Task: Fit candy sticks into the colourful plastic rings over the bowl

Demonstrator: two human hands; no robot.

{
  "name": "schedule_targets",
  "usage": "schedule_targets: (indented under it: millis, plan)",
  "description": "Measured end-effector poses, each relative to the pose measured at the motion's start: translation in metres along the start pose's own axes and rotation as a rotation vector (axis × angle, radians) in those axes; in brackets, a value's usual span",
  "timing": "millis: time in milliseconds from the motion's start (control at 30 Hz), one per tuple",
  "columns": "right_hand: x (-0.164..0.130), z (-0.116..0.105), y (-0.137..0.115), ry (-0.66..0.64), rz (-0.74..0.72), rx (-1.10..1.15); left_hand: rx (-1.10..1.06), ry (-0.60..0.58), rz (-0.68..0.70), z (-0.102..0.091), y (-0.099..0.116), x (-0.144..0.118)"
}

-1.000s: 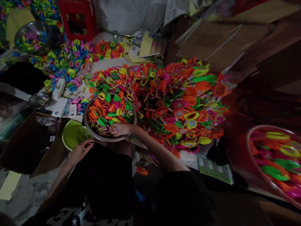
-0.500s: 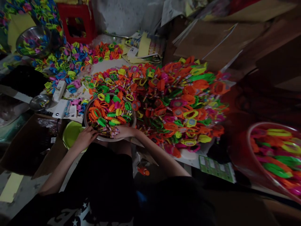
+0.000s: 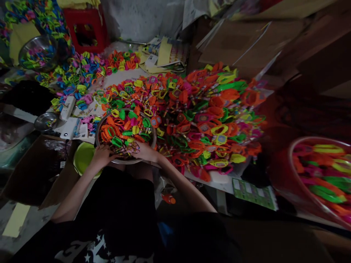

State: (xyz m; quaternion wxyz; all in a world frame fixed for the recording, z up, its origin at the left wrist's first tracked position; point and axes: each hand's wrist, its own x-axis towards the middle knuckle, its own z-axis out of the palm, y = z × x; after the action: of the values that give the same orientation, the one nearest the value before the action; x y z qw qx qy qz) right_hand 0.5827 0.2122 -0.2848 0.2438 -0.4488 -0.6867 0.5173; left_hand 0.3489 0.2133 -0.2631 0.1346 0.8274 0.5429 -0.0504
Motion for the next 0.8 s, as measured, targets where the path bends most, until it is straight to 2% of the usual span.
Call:
schedule_targets:
  millis: [233, 333, 433, 533, 633, 800]
  plan:
    - [0.0, 0.015, 0.004, 0.084, -0.01, 0.141, -0.152, 0.037, -0.139, 0.002, 0.008, -0.004]
    - [0.002, 0.02, 0.011, 0.067, -0.017, 0.211, -0.186, 0.083, -0.181, 0.005, 0.013, -0.008]
    - [0.005, 0.025, 0.017, 0.012, -0.044, 0.253, -0.156, 0.117, -0.169, 0.008, 0.016, -0.012]
    - [0.008, 0.03, 0.024, 0.037, -0.046, 0.252, -0.096, 0.129, -0.125, 0.009, 0.017, -0.016]
    - [0.01, 0.033, 0.031, 0.093, -0.036, 0.288, -0.039, 0.106, -0.092, 0.007, 0.018, -0.015]
    - [0.011, 0.034, 0.033, 0.125, -0.04, 0.37, 0.048, -0.003, -0.069, 0.0, 0.021, -0.007]
